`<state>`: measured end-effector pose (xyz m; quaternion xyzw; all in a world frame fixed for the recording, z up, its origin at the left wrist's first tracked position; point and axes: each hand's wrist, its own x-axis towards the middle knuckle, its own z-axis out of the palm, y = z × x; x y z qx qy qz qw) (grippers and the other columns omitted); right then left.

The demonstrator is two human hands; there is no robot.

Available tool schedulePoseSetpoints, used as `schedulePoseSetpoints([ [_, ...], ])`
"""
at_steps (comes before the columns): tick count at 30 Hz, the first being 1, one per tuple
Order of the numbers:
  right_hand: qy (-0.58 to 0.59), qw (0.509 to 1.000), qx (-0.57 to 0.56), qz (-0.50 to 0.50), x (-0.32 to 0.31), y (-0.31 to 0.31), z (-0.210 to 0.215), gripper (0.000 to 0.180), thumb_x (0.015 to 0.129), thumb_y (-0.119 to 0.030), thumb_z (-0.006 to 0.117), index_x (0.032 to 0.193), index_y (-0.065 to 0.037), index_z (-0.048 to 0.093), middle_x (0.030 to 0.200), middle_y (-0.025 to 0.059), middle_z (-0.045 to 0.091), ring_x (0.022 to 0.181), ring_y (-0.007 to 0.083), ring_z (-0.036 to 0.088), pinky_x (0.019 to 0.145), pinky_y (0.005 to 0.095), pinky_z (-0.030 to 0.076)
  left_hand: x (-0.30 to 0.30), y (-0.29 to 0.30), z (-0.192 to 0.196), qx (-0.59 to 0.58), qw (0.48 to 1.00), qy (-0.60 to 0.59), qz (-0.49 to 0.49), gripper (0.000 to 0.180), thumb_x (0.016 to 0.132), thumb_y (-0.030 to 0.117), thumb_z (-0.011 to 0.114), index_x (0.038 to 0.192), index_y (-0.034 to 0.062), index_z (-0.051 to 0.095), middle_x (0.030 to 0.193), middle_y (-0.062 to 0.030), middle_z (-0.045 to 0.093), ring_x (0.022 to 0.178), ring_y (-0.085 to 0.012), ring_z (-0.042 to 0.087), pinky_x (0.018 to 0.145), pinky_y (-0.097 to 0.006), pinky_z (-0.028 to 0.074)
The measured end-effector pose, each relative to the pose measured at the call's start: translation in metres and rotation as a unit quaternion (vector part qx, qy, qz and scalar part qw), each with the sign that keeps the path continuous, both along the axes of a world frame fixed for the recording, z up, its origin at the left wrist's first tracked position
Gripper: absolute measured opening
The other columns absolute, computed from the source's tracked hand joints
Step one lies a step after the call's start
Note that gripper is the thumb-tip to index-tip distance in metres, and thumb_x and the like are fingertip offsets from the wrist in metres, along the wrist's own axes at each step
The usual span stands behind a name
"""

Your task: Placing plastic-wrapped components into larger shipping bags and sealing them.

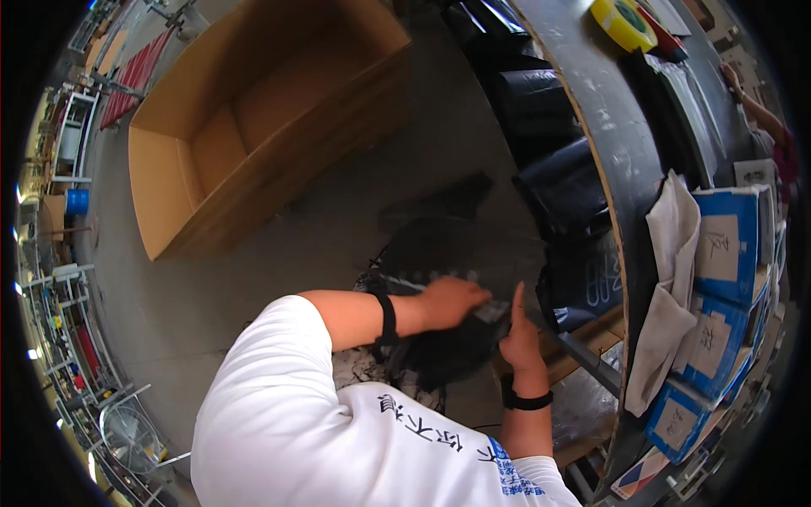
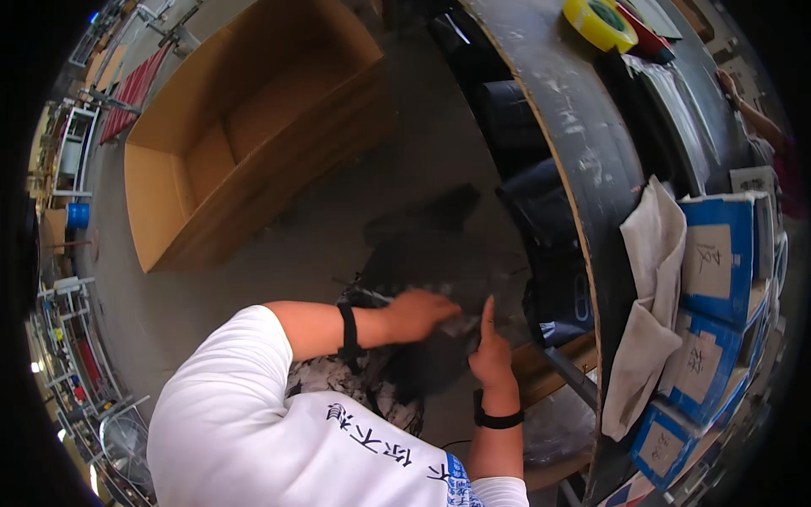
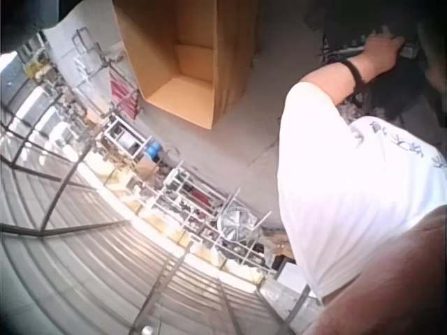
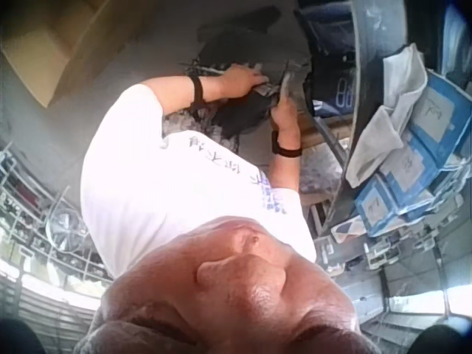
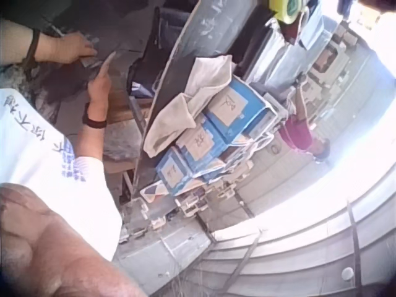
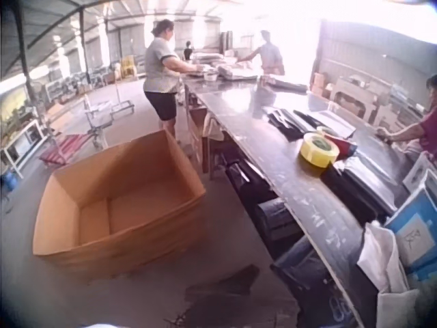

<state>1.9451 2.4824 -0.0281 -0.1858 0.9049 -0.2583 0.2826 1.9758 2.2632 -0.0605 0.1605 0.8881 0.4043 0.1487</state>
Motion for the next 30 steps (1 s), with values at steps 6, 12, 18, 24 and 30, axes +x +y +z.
schedulePoseSetpoints([
  [6,0.036,0.996,-0.069,-0.031,0.010,0.025,-0.071,0.042,0.073,0.001,0.066,0.114,-0.008,0.065,0.100,0.0206,0.068,0.095,0.0374,0.066,0.080,0.0400,0.053,-0.011,-0.002,-0.088,0.229,0.957,-0.148,-0.104,0.047,0.082,0.023,0.067,0.125,0.0063,0.059,0.120,-0.0165,0.060,0.105,-0.0333,0.061,0.091,-0.043,0.048],
  [12,0.045,0.996,-0.006,-0.077,0.028,0.053,-0.100,0.039,0.067,-0.009,0.078,0.105,-0.006,0.068,0.097,0.0140,0.069,0.094,0.0295,0.067,0.084,0.0358,0.051,-0.046,-0.135,-0.309,-0.179,0.924,-0.304,0.149,0.051,0.078,0.030,0.071,0.128,0.0226,0.060,0.152,-0.0174,0.030,0.138,-0.0415,0.030,0.112,-0.049,0.031],
  [18,0.107,0.990,0.034,-0.090,0.024,0.070,-0.130,0.045,0.060,-0.022,0.083,0.099,-0.005,0.068,0.094,0.0120,0.068,0.089,0.0255,0.065,0.083,0.0346,0.049,-0.051,-0.187,-0.486,-0.280,0.833,-0.412,0.242,0.070,0.087,0.018,0.056,0.151,0.0248,0.027,0.161,-0.0107,0.007,0.146,-0.0334,0.014,0.115,-0.047,0.026],
  [24,0.029,0.987,0.068,-0.143,0.007,0.059,-0.124,0.029,0.091,-0.015,0.049,0.105,0.001,0.069,0.100,0.0148,0.070,0.095,0.0259,0.065,0.091,0.0368,0.048,-0.093,-0.173,-0.491,-0.275,0.858,-0.357,0.247,0.065,0.092,0.017,0.048,0.152,0.0134,0.024,0.159,-0.0114,0.015,0.147,-0.0309,0.010,0.118,-0.047,0.012],
  [30,-0.166,0.867,-0.118,-0.455,0.003,0.025,-0.133,0.031,0.093,-0.017,0.045,0.107,0.003,0.064,0.112,0.0162,0.064,0.106,0.0278,0.059,0.091,0.0416,0.051,-0.057,-0.179,-0.456,-0.104,0.842,-0.375,0.375,0.026,0.087,0.010,0.053,0.109,0.0025,0.066,0.111,-0.0194,0.065,0.112,-0.0373,0.058,0.102,-0.043,0.042],
])
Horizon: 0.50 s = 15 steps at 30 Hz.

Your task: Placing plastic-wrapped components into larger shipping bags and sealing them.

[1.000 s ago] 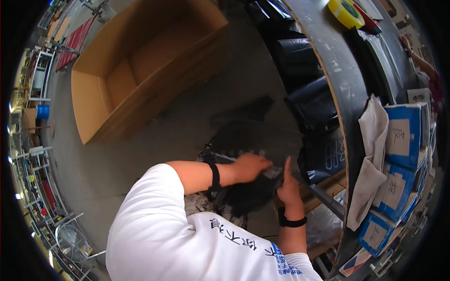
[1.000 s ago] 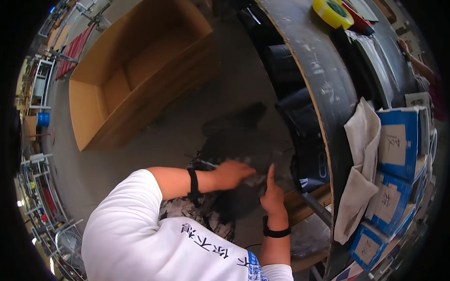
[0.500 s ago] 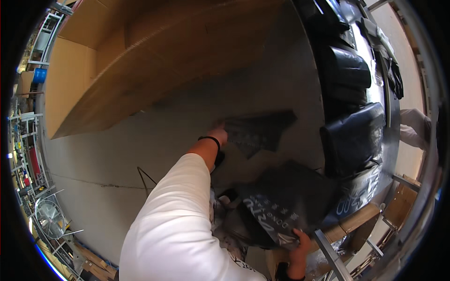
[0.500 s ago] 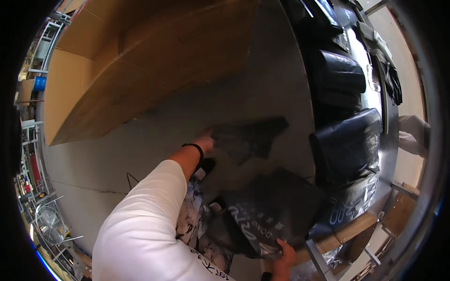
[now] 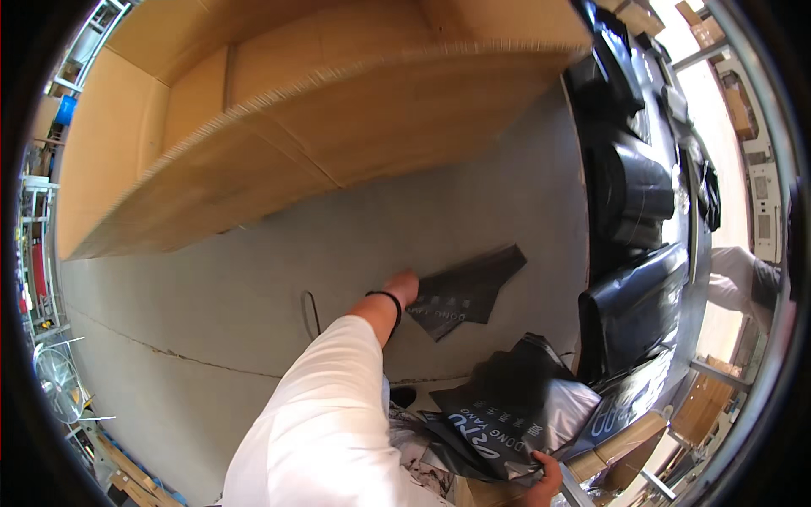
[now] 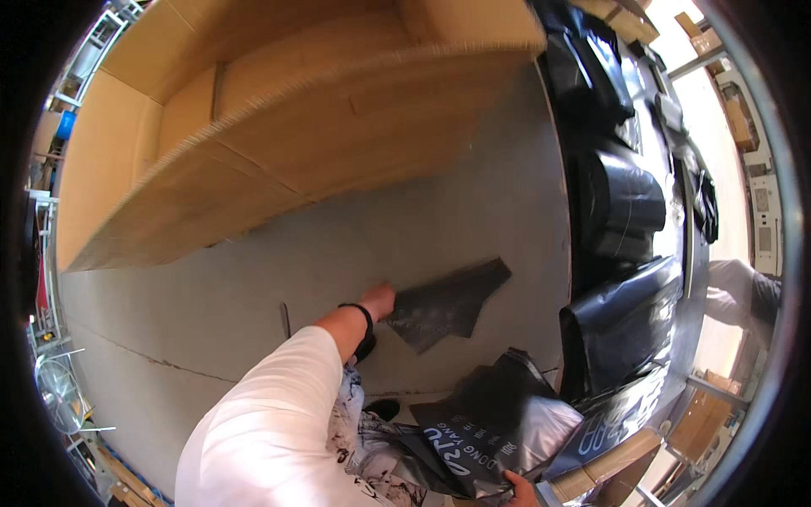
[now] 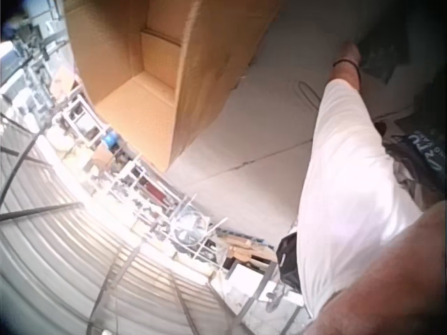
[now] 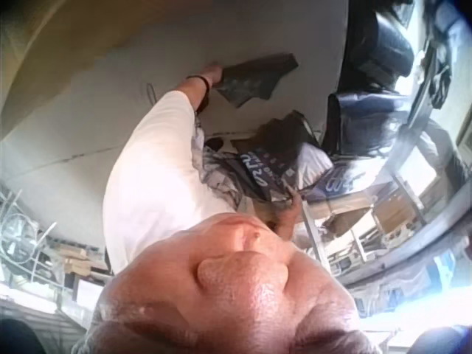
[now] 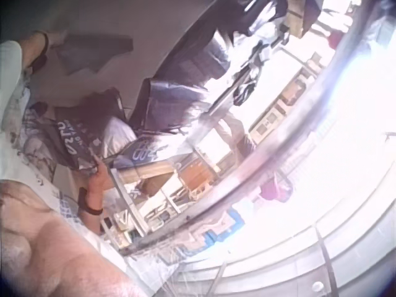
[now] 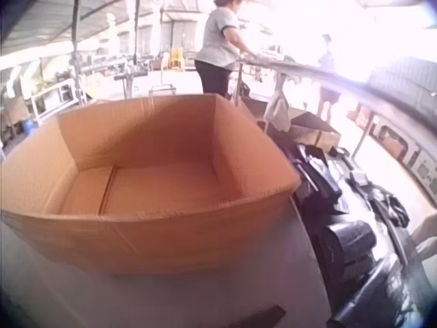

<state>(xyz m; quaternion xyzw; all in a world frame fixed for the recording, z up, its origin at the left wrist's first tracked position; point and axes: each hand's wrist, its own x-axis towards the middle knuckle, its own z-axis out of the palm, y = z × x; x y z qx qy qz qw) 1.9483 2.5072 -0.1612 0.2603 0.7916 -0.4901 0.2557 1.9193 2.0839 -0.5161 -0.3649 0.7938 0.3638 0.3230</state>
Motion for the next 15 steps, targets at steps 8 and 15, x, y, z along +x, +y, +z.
schedulePoseSetpoints([
  [8,0.332,0.823,0.130,0.441,-0.015,-0.086,0.070,0.032,0.062,0.002,0.065,0.092,-0.008,0.069,0.082,0.0136,0.068,0.079,0.0329,0.066,0.072,0.0364,0.051,0.108,-0.042,0.208,0.005,0.979,0.200,-0.038,0.013,0.080,0.010,0.056,0.088,0.0063,0.066,0.097,-0.0212,0.062,0.092,-0.0408,0.061,0.079,-0.047,0.049],
  [15,0.318,0.687,0.065,0.651,-0.001,-0.209,0.174,0.033,0.063,-0.002,0.064,0.091,-0.019,0.071,0.076,0.0117,0.065,0.075,0.0346,0.064,0.067,0.0431,0.052,0.377,-0.126,0.423,-0.055,0.995,0.064,0.061,0.032,0.073,0.009,0.056,0.102,0.0047,0.069,0.104,-0.0214,0.067,0.100,-0.0367,0.065,0.084,-0.042,0.051],
])
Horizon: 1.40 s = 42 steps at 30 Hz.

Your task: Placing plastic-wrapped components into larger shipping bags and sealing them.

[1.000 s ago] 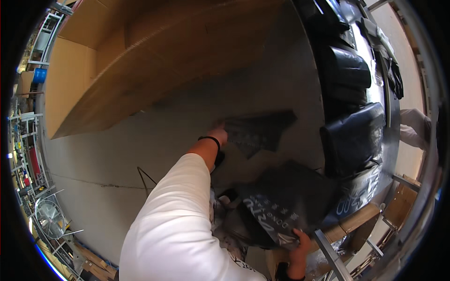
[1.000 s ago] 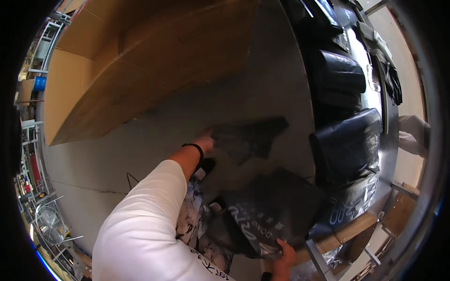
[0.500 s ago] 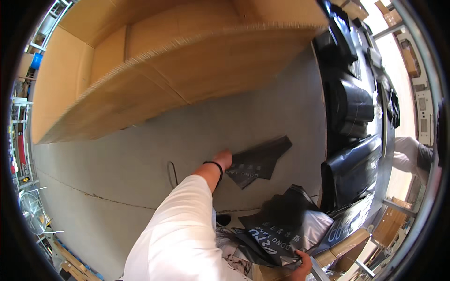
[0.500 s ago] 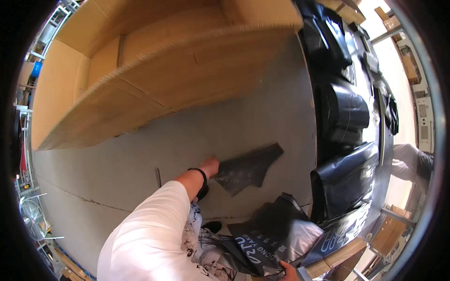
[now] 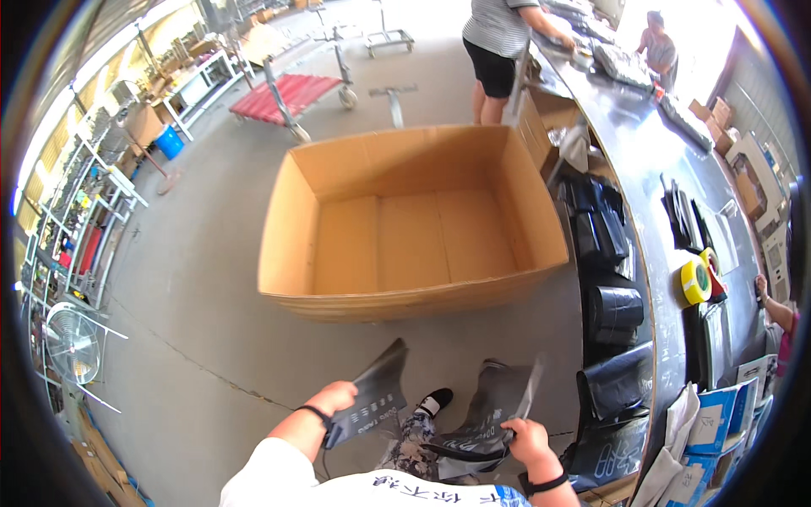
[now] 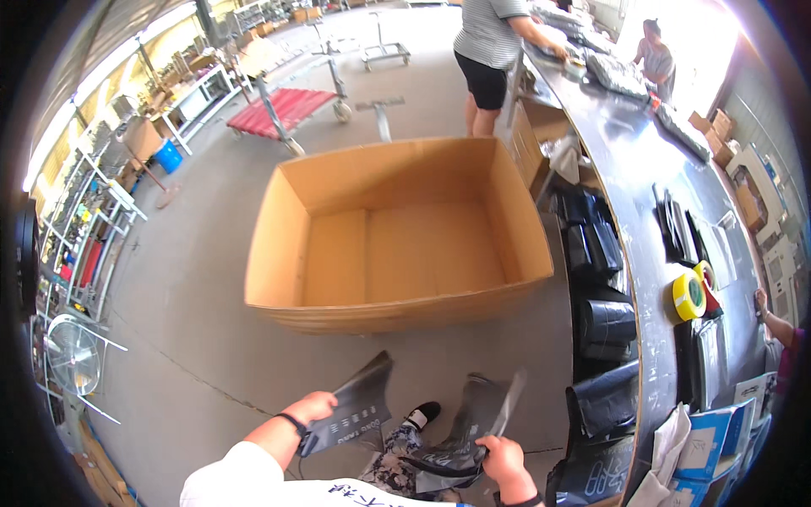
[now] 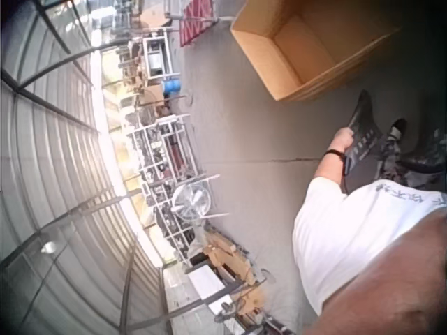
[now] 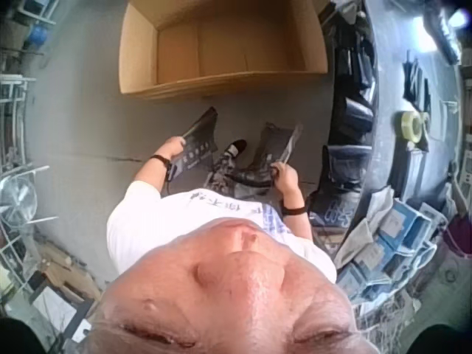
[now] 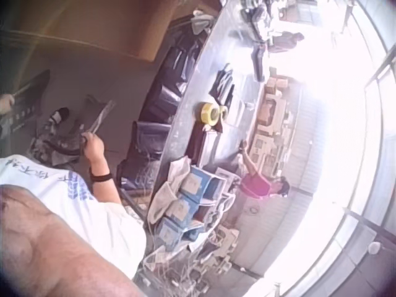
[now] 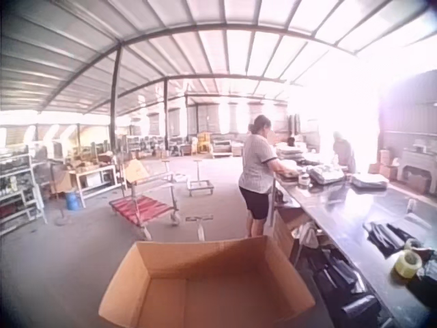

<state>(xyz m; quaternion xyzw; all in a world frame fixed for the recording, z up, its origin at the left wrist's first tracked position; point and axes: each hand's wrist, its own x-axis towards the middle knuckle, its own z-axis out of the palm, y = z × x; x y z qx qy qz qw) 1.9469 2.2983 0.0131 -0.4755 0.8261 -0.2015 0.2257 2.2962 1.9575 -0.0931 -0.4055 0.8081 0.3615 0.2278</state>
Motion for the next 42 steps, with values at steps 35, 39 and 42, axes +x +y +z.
schedulePoseSetpoints([
  [35,-0.192,0.850,-0.250,0.422,0.491,-0.800,0.212,0.030,0.070,0.001,0.063,0.095,-0.013,0.070,0.086,0.0121,0.069,0.084,0.0336,0.065,0.075,0.0396,0.052,0.665,-0.284,0.270,-0.367,0.811,-0.020,0.455,0.026,0.068,0.000,0.060,0.093,0.0017,0.070,0.094,-0.0187,0.068,0.094,-0.0349,0.064,0.087,-0.041,0.050],
  [39,-0.131,0.886,-0.174,0.408,0.498,-0.864,0.213,0.029,0.071,-0.003,0.063,0.097,-0.014,0.071,0.087,0.0121,0.069,0.087,0.0333,0.065,0.076,0.0405,0.051,0.680,-0.381,0.262,-0.375,0.828,-0.004,0.416,0.027,0.068,0.001,0.061,0.094,0.0018,0.070,0.095,-0.0182,0.068,0.094,-0.0339,0.064,0.086,-0.041,0.050],
  [42,-0.116,0.912,-0.156,0.363,0.484,-0.911,0.216,0.030,0.071,-0.001,0.062,0.097,-0.014,0.071,0.089,0.0123,0.069,0.089,0.0331,0.065,0.077,0.0407,0.051,0.669,-0.466,0.271,-0.360,0.828,0.013,0.430,0.028,0.069,0.001,0.061,0.095,0.0019,0.069,0.096,-0.0180,0.067,0.094,-0.0342,0.064,0.086,-0.041,0.050],
])
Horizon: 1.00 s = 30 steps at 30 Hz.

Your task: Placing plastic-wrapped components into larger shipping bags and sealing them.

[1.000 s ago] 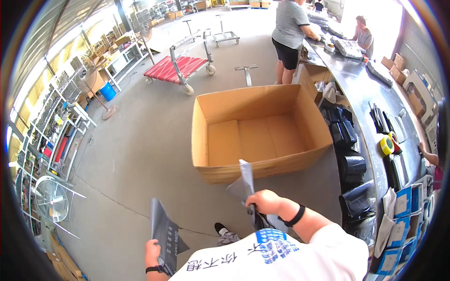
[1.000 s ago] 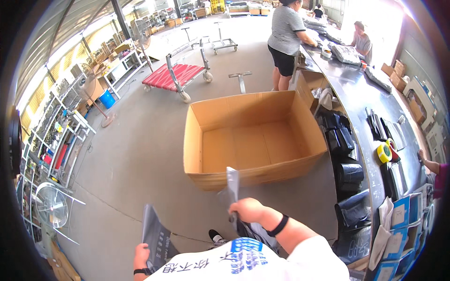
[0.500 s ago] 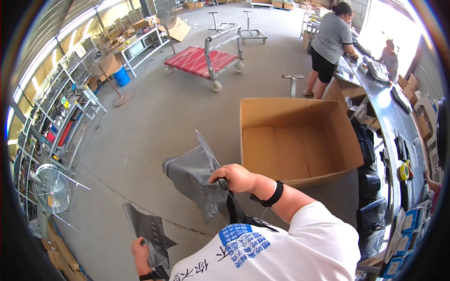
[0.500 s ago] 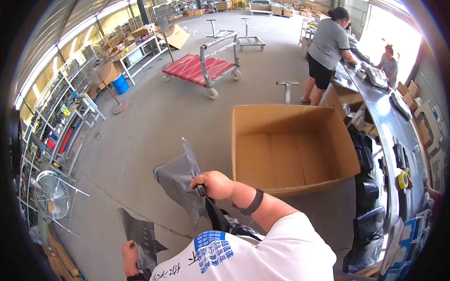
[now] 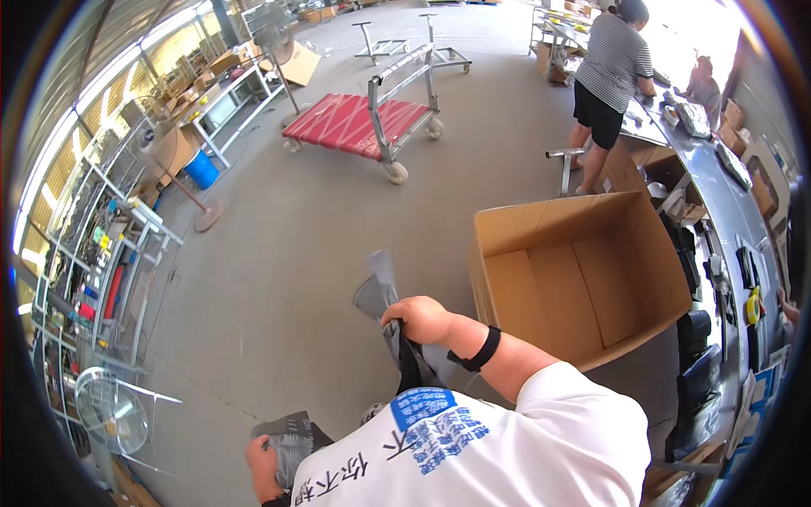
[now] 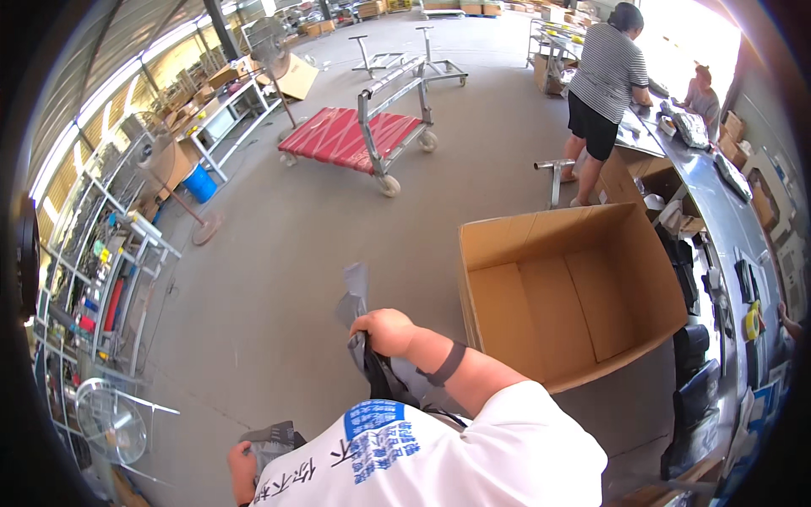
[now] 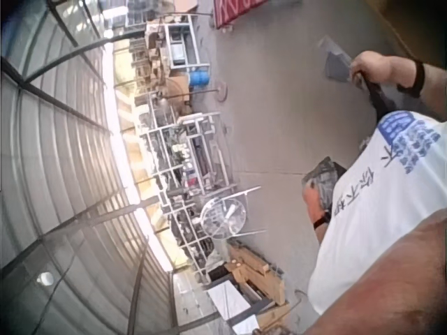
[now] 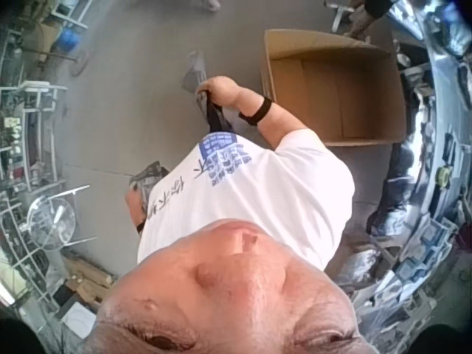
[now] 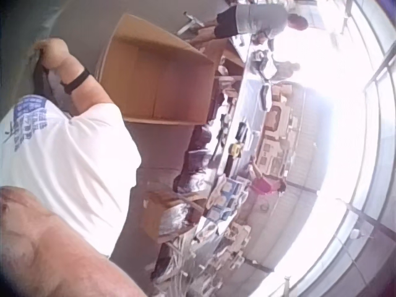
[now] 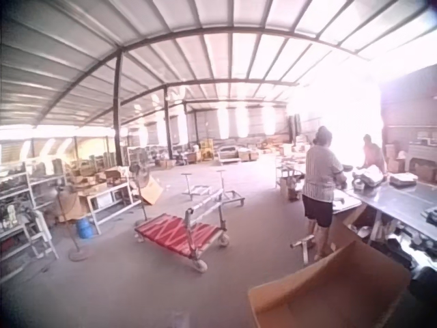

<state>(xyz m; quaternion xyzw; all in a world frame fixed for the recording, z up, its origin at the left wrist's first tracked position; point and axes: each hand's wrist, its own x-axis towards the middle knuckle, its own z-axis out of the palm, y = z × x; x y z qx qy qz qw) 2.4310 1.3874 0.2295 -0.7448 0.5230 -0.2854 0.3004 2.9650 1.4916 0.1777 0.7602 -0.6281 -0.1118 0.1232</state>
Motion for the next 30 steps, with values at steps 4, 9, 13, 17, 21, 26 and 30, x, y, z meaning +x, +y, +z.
schedulePoseSetpoints([
  [4,-0.011,0.998,-0.036,-0.054,-0.034,-0.068,-0.012,0.030,0.072,-0.002,0.060,0.097,-0.015,0.070,0.087,0.0135,0.069,0.087,0.0348,0.065,0.077,0.0424,0.051,-0.010,-0.126,-0.009,0.018,0.998,0.002,-0.055,0.029,0.070,0.002,0.061,0.097,0.0018,0.069,0.097,-0.0183,0.067,0.094,-0.0346,0.063,0.086,-0.040,0.050],
  [9,0.023,0.988,-0.022,-0.150,-0.075,-0.146,-0.012,0.033,0.071,-0.001,0.061,0.098,-0.016,0.070,0.091,0.0134,0.069,0.089,0.0356,0.064,0.077,0.0409,0.051,-0.078,-0.322,-0.003,0.010,0.972,0.079,-0.221,0.024,0.073,0.006,0.062,0.096,0.0011,0.069,0.097,-0.0185,0.067,0.094,-0.0350,0.063,0.084,-0.041,0.050],
  [13,0.040,0.975,-0.002,-0.217,-0.105,-0.195,0.013,0.034,0.072,0.003,0.059,0.098,-0.015,0.070,0.094,0.0129,0.069,0.093,0.0352,0.064,0.080,0.0398,0.051,-0.168,-0.458,-0.001,0.028,0.932,0.074,-0.353,0.021,0.074,0.013,0.066,0.092,0.0041,0.070,0.093,-0.0160,0.067,0.090,-0.0342,0.064,0.081,-0.041,0.051],
  [17,-0.001,0.950,0.012,-0.313,-0.150,-0.236,0.024,0.031,0.074,0.004,0.062,0.098,-0.012,0.071,0.096,0.0135,0.069,0.093,0.0337,0.064,0.080,0.0382,0.051,-0.298,-0.580,0.009,0.044,0.848,0.061,-0.524,0.020,0.076,0.018,0.067,0.091,0.0069,0.071,0.089,-0.0136,0.066,0.088,-0.0330,0.063,0.078,-0.041,0.051],
  [21,-0.029,0.927,0.006,-0.374,-0.210,-0.275,0.024,0.036,0.070,0.009,0.063,0.098,-0.012,0.071,0.094,0.0135,0.069,0.090,0.0333,0.064,0.078,0.0361,0.051,-0.441,-0.672,0.021,0.063,0.785,0.045,-0.614,0.020,0.078,0.019,0.065,0.093,0.0081,0.072,0.088,-0.0125,0.065,0.088,-0.0321,0.063,0.077,-0.042,0.051],
  [26,0.008,0.908,0.014,-0.418,-0.314,-0.344,-0.031,0.037,0.068,0.008,0.063,0.096,-0.015,0.072,0.090,0.0124,0.069,0.088,0.0336,0.064,0.077,0.0379,0.051,-0.597,-0.764,0.005,0.083,0.730,0.026,-0.677,0.021,0.079,0.020,0.063,0.094,0.0096,0.073,0.091,-0.0109,0.067,0.088,-0.0309,0.064,0.079,-0.041,0.052],
  [30,0.052,0.900,0.042,-0.431,-0.404,-0.415,-0.040,0.034,0.069,0.001,0.062,0.096,-0.018,0.072,0.089,0.0128,0.069,0.089,0.0340,0.064,0.077,0.0402,0.051,-0.710,-0.832,0.018,0.110,0.706,0.026,-0.699,0.021,0.079,0.020,0.065,0.095,0.0090,0.073,0.092,-0.0112,0.067,0.087,-0.0307,0.064,0.079,-0.039,0.052],
])
